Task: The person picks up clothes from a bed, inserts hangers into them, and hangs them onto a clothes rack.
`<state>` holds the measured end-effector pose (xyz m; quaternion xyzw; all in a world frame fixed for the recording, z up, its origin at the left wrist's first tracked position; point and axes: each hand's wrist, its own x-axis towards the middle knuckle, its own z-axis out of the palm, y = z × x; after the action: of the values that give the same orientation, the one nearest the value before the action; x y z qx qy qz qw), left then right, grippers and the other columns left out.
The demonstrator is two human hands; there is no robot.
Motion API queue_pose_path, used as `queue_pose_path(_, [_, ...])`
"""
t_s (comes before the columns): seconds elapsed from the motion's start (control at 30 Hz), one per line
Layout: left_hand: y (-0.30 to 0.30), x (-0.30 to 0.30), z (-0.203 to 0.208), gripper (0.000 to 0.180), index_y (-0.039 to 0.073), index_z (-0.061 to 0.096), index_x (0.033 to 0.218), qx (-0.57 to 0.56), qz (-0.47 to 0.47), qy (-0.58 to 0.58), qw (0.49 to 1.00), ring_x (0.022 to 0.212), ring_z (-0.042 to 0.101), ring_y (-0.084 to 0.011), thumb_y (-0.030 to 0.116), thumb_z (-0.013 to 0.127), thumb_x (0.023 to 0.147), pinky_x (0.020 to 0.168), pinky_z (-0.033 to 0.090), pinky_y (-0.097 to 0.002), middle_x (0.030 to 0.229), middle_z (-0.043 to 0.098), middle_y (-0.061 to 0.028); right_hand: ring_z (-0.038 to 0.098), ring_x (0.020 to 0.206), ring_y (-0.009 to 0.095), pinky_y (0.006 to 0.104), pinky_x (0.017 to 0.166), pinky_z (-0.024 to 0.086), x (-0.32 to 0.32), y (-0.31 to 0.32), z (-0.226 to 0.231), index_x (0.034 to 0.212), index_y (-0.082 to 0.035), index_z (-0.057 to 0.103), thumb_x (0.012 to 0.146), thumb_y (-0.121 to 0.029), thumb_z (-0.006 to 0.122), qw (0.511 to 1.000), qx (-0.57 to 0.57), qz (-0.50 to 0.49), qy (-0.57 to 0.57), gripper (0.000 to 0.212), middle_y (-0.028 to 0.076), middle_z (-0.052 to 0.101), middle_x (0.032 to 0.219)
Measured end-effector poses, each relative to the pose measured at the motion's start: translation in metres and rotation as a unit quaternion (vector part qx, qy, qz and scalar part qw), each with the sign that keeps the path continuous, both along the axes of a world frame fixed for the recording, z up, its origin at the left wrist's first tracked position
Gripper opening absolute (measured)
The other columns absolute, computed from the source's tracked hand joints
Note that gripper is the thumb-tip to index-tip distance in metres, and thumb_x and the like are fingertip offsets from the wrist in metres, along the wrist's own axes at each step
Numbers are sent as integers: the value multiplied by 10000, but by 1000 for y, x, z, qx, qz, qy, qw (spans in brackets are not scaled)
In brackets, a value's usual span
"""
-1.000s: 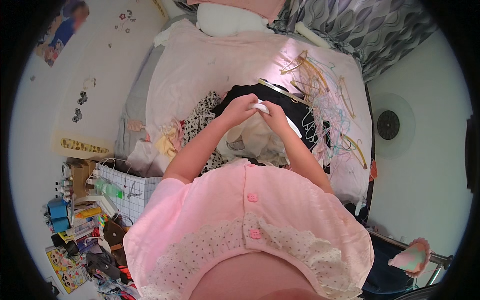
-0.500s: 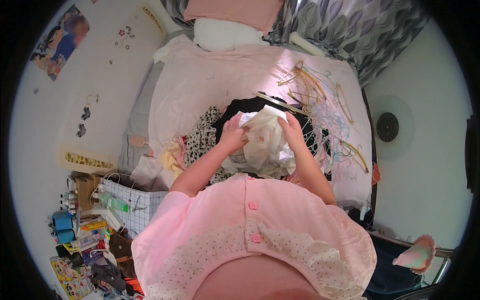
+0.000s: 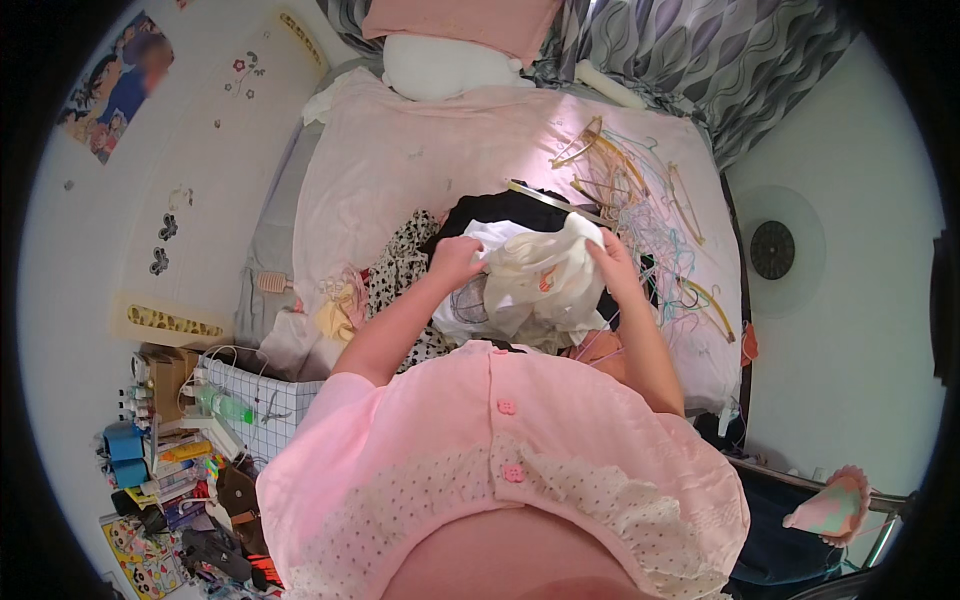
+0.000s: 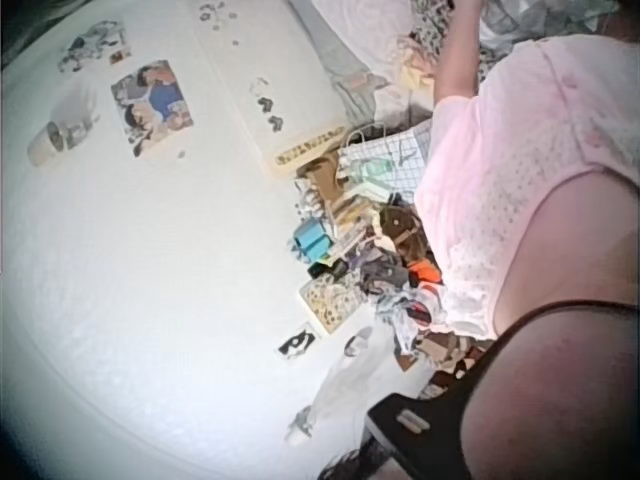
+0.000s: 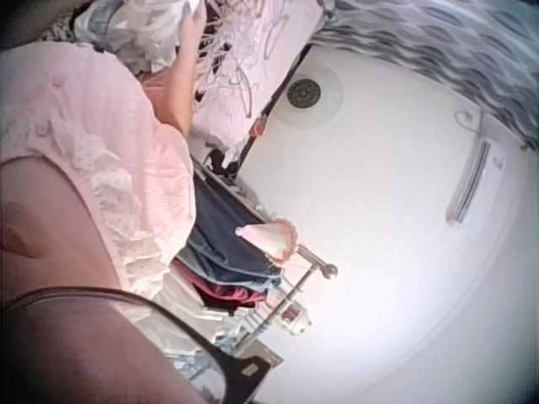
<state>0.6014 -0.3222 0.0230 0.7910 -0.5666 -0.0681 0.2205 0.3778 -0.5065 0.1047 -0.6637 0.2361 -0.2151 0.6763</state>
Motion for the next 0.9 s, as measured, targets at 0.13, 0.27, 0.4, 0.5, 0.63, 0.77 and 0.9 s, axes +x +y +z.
queue_pose_path(0.13, [-18, -17, -4, 337, 88, 575, 934, -20, -51, 25, 998, 902, 544, -264, 214, 676, 639, 776, 430, -382, 953, 575, -99, 509, 731, 49, 201, 656, 407, 14, 18, 8, 976, -45, 540, 854, -128, 519, 998, 8, 68, 9, 149, -26, 568, 821])
queue_pose_path(0.27, [-20, -21, -17, 479, 143, 526, 1070, 10, -5, -77, 997, 982, 508, -273, 220, 682, 624, 801, 416, -403, 1120, 485, -114, 519, 749, 51, 202, 673, 412, 11, 27, 24, 964, -42, 545, 851, -114, 515, 995, 29, 92, 1, 137, -20, 575, 833])
queue_pose_path(0.4, [-25, -16, -7, 492, 166, 519, 1077, -30, 64, 36, 997, 969, 515, -264, 205, 690, 618, 807, 404, -409, 1134, 468, -96, 523, 749, 52, 205, 674, 416, -6, 25, 31, 949, -39, 546, 847, -108, 517, 993, 37, 114, 10, 126, -21, 577, 830])
queue_pose_path(0.5, [-27, -13, 2, 493, 171, 523, 1077, -54, -52, -61, 995, 938, 516, -257, 171, 696, 616, 785, 394, -398, 1070, 504, -85, 523, 740, 49, 200, 667, 418, -16, 22, 28, 942, -39, 547, 843, -101, 524, 991, 27, 128, 9, 119, -24, 577, 826])
queue_pose_path(0.63, [-27, -5, -13, 489, 176, 525, 1086, 10, -82, -72, 994, 943, 516, -245, 178, 694, 627, 790, 389, -383, 1049, 519, -83, 522, 733, 47, 196, 660, 417, -24, 23, 35, 931, -35, 552, 842, -94, 526, 994, 11, 110, 16, 110, -28, 575, 813])
queue_pose_path(0.77, [-32, -9, -8, 516, 185, 514, 1120, 17, -90, -50, 995, 970, 508, -247, 178, 691, 636, 809, 373, -386, 1057, 519, -89, 523, 728, 48, 198, 650, 416, -37, 17, 25, 923, -32, 557, 841, -91, 526, 993, -6, 104, 57, 105, -29, 574, 806])
queue_pose_path(0.9, [-42, -16, 2, 562, 198, 483, 1159, 47, -113, -67, 990, 998, 496, -259, 181, 693, 638, 814, 363, -397, 1095, 499, -104, 503, 714, 39, 195, 641, 409, -40, 21, 32, 929, -30, 555, 832, -103, 540, 994, 22, 96, 49, 123, -33, 564, 796])
